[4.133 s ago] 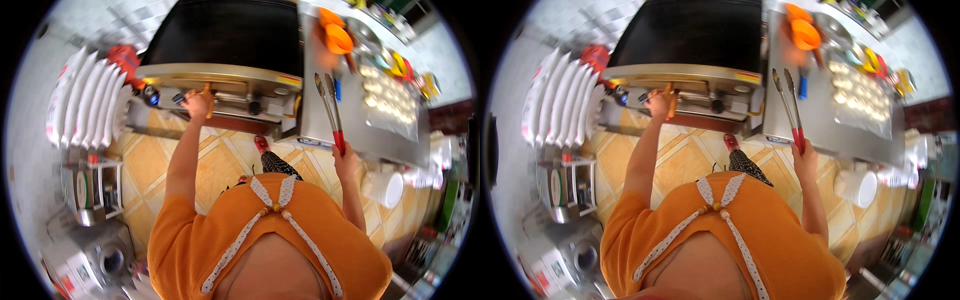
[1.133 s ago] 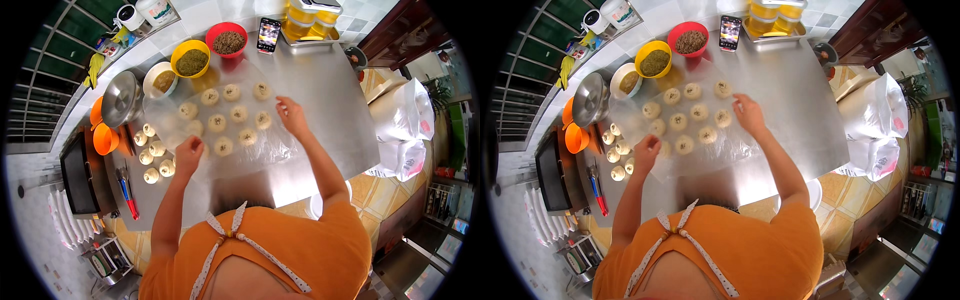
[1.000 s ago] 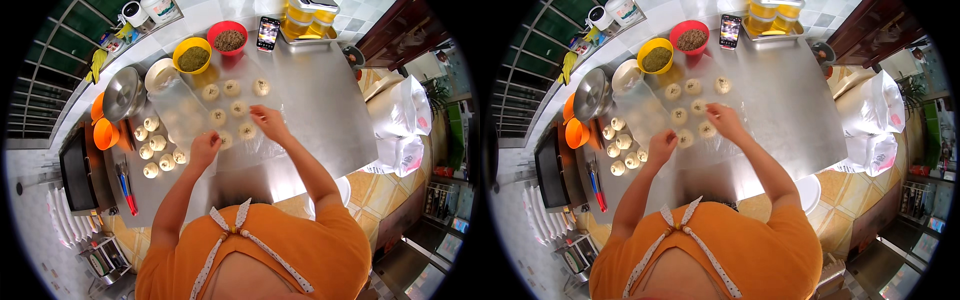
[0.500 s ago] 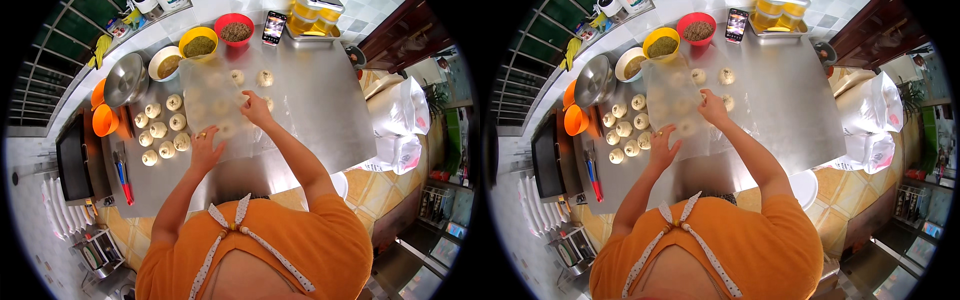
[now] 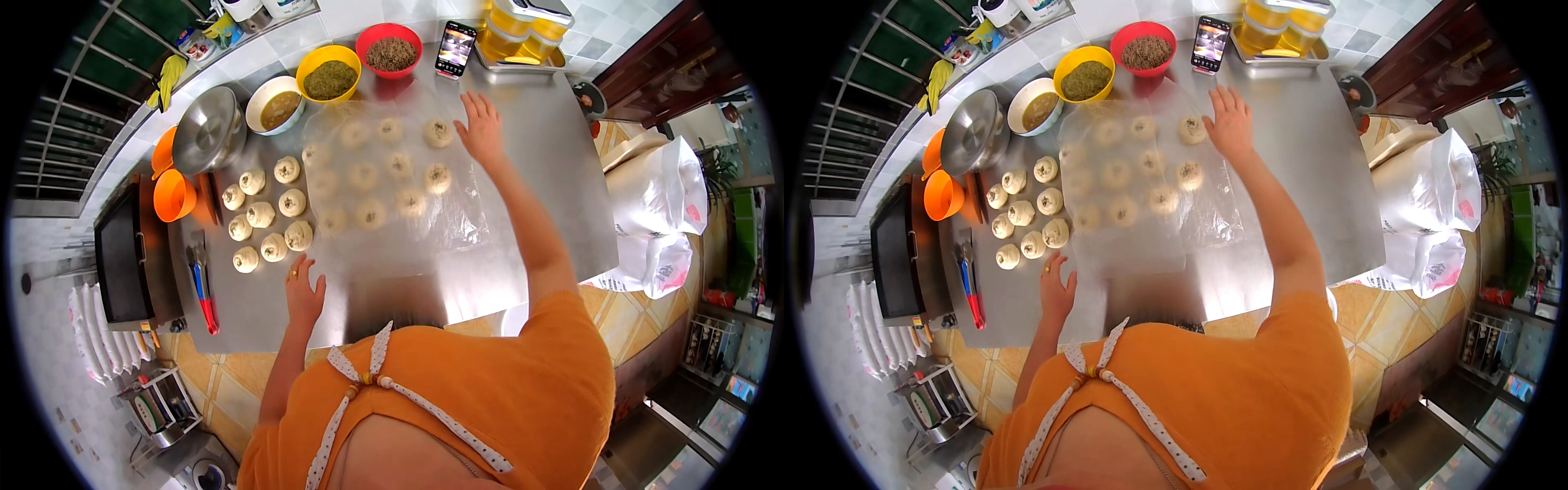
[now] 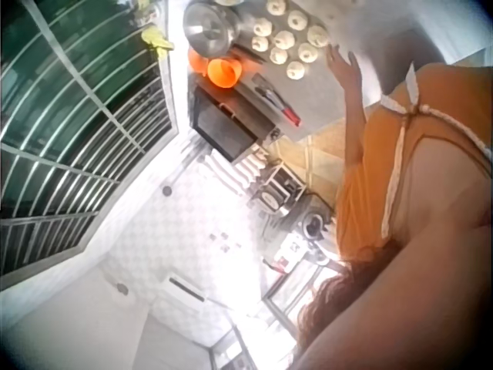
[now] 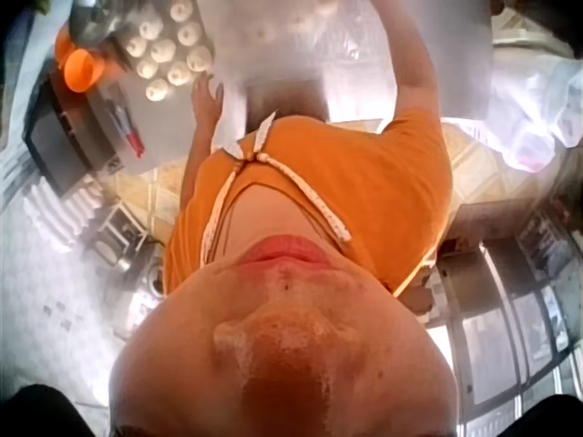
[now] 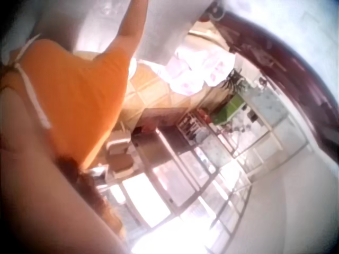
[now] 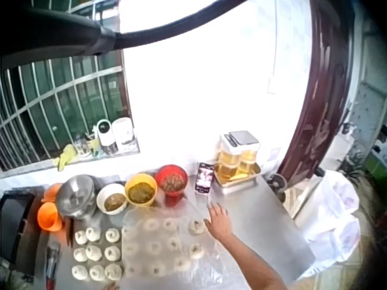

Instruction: The person prepares small dough balls by flattening them with a rolling pin and sprinkling toppings. They then place the dough onto a flat-top griddle to cook, using tongs to flip and remove the cooked bread onto a wire rack.

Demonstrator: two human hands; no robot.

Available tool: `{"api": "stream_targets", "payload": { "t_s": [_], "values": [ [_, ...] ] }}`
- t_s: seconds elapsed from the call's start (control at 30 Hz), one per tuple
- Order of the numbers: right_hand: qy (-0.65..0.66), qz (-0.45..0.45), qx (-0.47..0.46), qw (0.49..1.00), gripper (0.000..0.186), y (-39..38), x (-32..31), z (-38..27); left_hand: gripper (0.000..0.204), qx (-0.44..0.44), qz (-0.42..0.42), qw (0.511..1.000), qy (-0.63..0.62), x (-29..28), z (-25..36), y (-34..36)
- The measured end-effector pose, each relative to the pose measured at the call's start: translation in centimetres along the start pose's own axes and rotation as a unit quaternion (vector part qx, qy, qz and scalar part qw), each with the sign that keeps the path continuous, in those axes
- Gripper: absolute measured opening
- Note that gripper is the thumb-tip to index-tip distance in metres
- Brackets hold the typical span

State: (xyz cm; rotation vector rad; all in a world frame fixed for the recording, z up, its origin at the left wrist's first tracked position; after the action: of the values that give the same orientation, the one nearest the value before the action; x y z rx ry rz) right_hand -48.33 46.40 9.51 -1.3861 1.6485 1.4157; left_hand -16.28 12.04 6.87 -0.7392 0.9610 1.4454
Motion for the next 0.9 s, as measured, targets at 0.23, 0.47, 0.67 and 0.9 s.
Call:
{"api": "stream_targets", "payload": {
  "t_s": [0.23, 0.47, 0.67, 0.9],
  "values": [
    [-0.205, -0.051, -0.058, 0.976, 0.052, 9.0, 6.3, 3.0, 0.037, -0.067, -0.017, 0.997, -0.020, 1.9, -1.6, -1.9],
    [-0.285, -0.093, -0.086, 0.950, 0.052, 13.0, 9.4, 4.1, 0.037, -0.114, -0.047, 0.992, -0.027, 3.2, -2.1, -2.7],
    [-0.115, 0.047, -0.030, 0.992, 0.049, 11.1, 4.3, 5.0, 0.038, -0.126, -0.059, 0.990, -0.029, 4.0, -2.5, -2.7],
    [0.228, -0.110, 0.071, 0.965, 0.028, 2.1, 4.2, 1.0, 0.046, -0.178, -0.051, 0.977, -0.103, 5.3, -3.5, -1.9]
  ]
}}
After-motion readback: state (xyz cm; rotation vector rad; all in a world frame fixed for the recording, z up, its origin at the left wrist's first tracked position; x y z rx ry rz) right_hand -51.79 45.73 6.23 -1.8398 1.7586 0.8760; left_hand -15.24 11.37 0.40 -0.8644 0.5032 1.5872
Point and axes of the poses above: each hand's wrist, its own y-axis towards the middle knuckle, its own x-axis out of the palm, z = x × y, the point moved 10 cm from there along y, towards the middle knuckle, and after that the axes turned 11 degrees about x, right-handed, at the moved point
